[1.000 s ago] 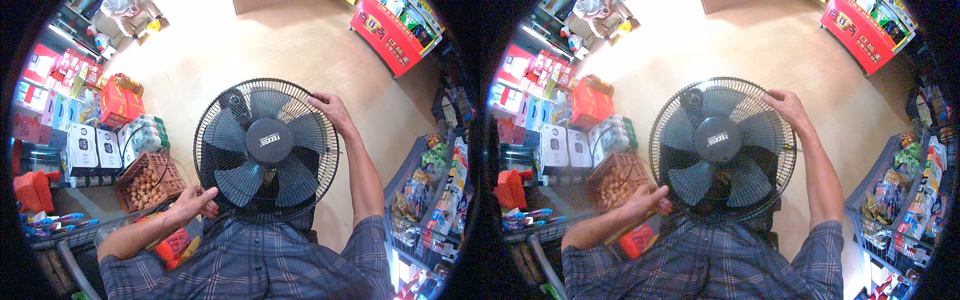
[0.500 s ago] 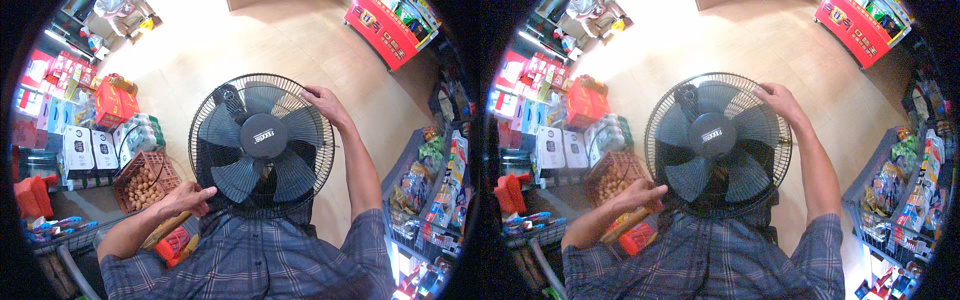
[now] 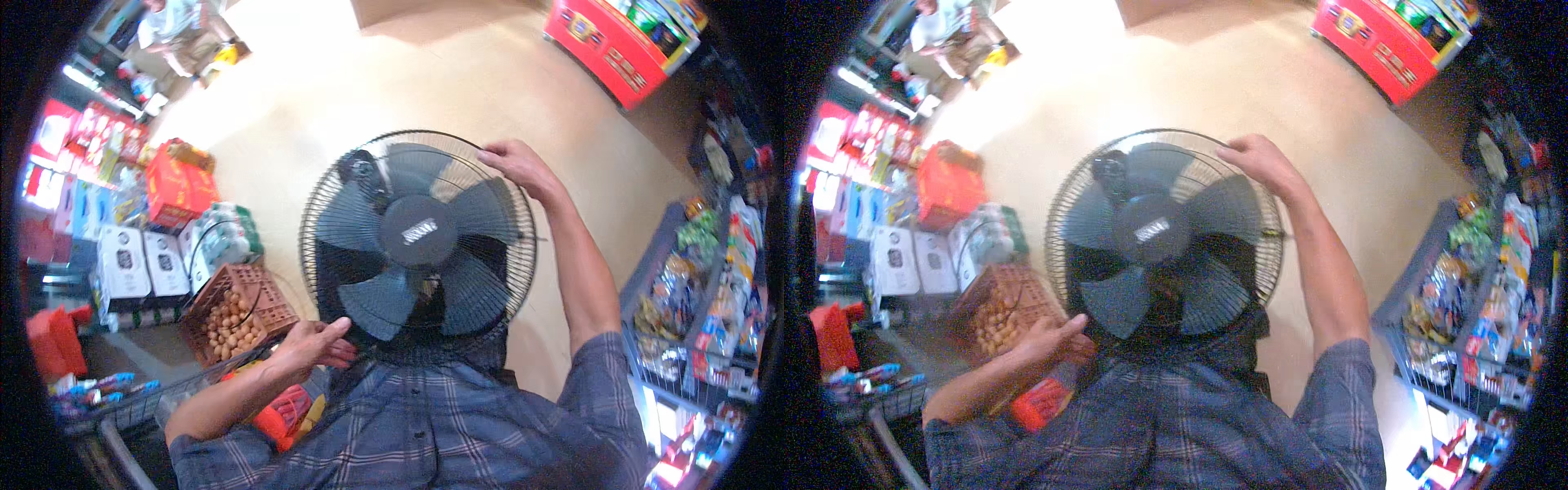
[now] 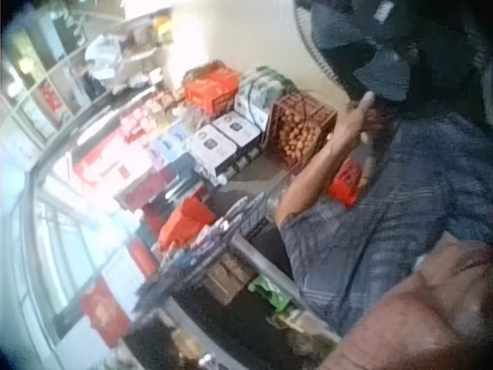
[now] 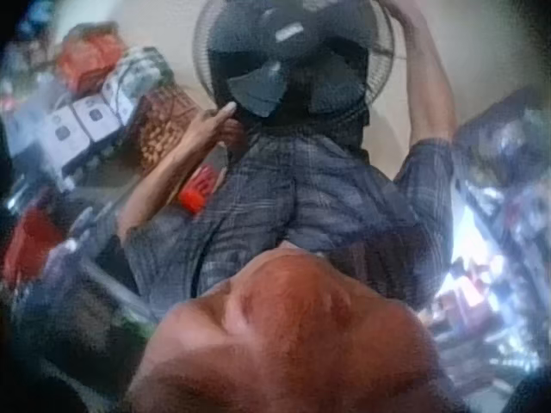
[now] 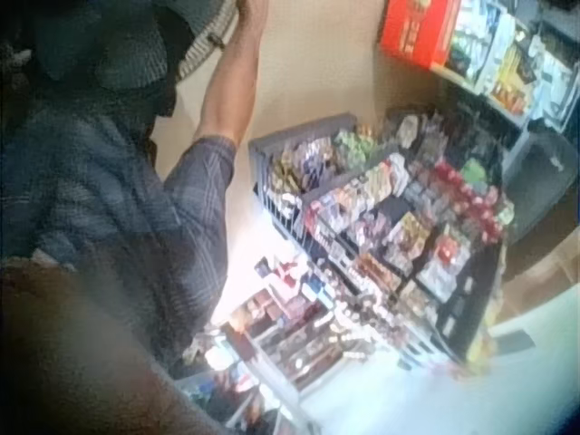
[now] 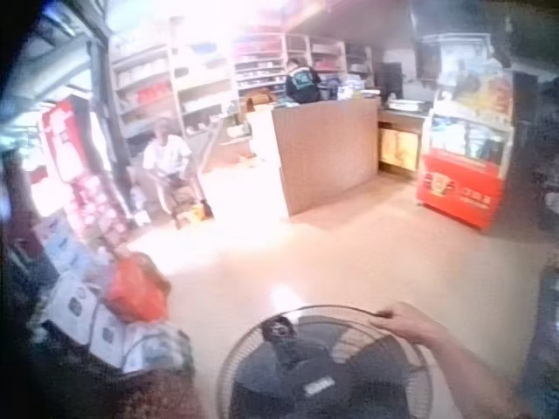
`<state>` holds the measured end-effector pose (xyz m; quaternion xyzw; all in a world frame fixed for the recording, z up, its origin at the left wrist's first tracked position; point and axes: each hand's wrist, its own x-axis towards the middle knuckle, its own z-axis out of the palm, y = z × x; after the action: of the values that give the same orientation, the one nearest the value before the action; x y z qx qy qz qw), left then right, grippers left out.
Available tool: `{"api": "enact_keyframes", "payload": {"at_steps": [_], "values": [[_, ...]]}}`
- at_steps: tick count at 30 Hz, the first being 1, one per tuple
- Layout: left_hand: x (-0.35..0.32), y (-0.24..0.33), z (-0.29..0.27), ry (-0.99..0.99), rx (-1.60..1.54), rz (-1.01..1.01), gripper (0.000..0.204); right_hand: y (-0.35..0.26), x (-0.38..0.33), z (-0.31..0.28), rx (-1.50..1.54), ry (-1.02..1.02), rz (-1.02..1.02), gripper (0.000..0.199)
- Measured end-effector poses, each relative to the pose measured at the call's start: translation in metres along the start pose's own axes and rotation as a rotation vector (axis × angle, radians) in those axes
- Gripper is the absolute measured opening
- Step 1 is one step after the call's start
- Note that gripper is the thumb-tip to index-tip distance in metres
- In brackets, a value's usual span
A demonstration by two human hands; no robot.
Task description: The person wipes the fan blades with a cloth, then attaches the front protective cage to the fan. They use a screwdriver to tighten the screws securing the cage in place.
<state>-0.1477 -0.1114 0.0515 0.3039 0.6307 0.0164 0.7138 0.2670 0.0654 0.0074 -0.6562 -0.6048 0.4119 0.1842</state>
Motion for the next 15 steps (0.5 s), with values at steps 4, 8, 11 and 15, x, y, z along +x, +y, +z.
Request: {"api": "enact_keyframes", "payload": {"at_steps": [4, 8, 11, 15], "values": [[0.009, -0.008, -0.003, -0.028, -0.094, 0.011, 0.080, 0.003, 0.000, 0.000, 0.045, -0.022, -0.047, 0.041], [0.005, -0.014, -0.002, 0.009, -0.140, -0.043, 0.065, -0.007, 0.003, 0.009, 0.003, 0.039, -0.091, 0.042], [0.014, -0.023, -0.001, -0.054, -0.194, 0.004, 0.068, 0.006, 0.004, 0.007, 0.126, 0.027, -0.098, 0.042], [0.017, -0.029, 0.000, -0.086, -0.295, -0.033, 0.061, -0.003, -0.001, 0.011, 0.065, 0.079, -0.069, 0.043]]}}
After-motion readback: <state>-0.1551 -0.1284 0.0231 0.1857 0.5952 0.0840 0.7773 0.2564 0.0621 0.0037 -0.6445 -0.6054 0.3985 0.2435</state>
